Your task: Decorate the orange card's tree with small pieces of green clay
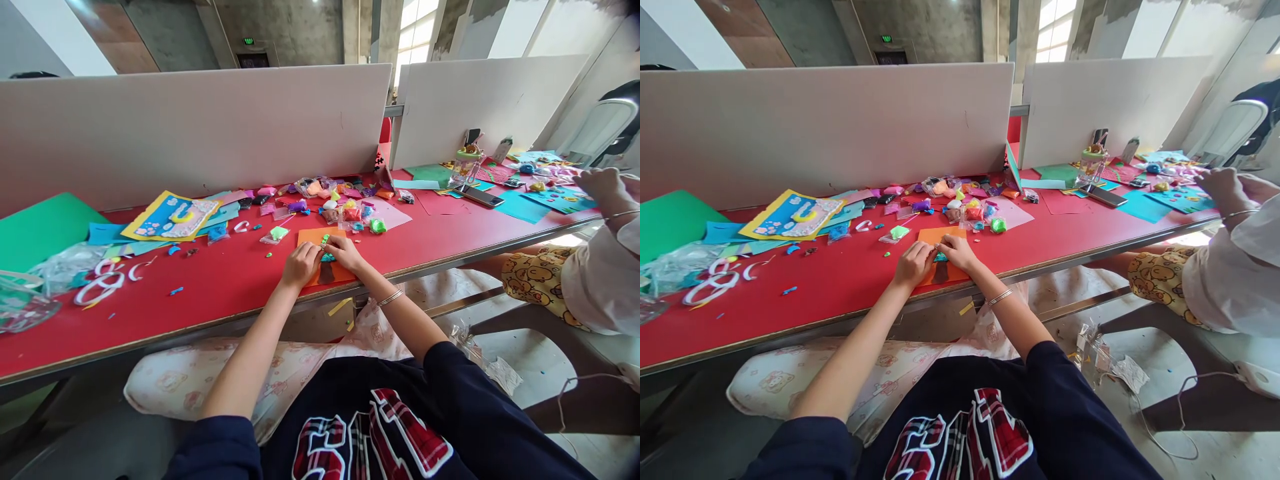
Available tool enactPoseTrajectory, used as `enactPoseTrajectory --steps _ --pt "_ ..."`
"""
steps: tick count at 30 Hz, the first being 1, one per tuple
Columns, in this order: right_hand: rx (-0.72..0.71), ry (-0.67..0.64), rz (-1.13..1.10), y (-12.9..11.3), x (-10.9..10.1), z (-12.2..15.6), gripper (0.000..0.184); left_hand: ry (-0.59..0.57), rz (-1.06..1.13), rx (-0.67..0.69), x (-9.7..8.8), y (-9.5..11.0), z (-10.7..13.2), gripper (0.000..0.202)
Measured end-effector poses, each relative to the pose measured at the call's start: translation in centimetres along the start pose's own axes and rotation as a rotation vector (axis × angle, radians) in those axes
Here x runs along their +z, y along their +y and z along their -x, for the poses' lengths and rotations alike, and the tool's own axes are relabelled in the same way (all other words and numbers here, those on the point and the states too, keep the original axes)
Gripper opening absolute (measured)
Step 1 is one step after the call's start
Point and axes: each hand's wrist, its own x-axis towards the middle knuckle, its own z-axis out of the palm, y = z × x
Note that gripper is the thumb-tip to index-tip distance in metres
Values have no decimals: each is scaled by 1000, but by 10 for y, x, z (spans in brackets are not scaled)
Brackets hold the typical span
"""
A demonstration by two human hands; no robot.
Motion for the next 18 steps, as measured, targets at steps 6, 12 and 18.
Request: enactPoseTrajectory --steps 6,12,18 --pt "55 21 -198 6 1 1 28 18 38 -11 2 1 1 27" --pt "122 82 -385 8 -2 1 40 75 30 13 0 1 0 19" --pt "172 46 -450 10 -3 1 49 21 71 -21 0 1 0 21"
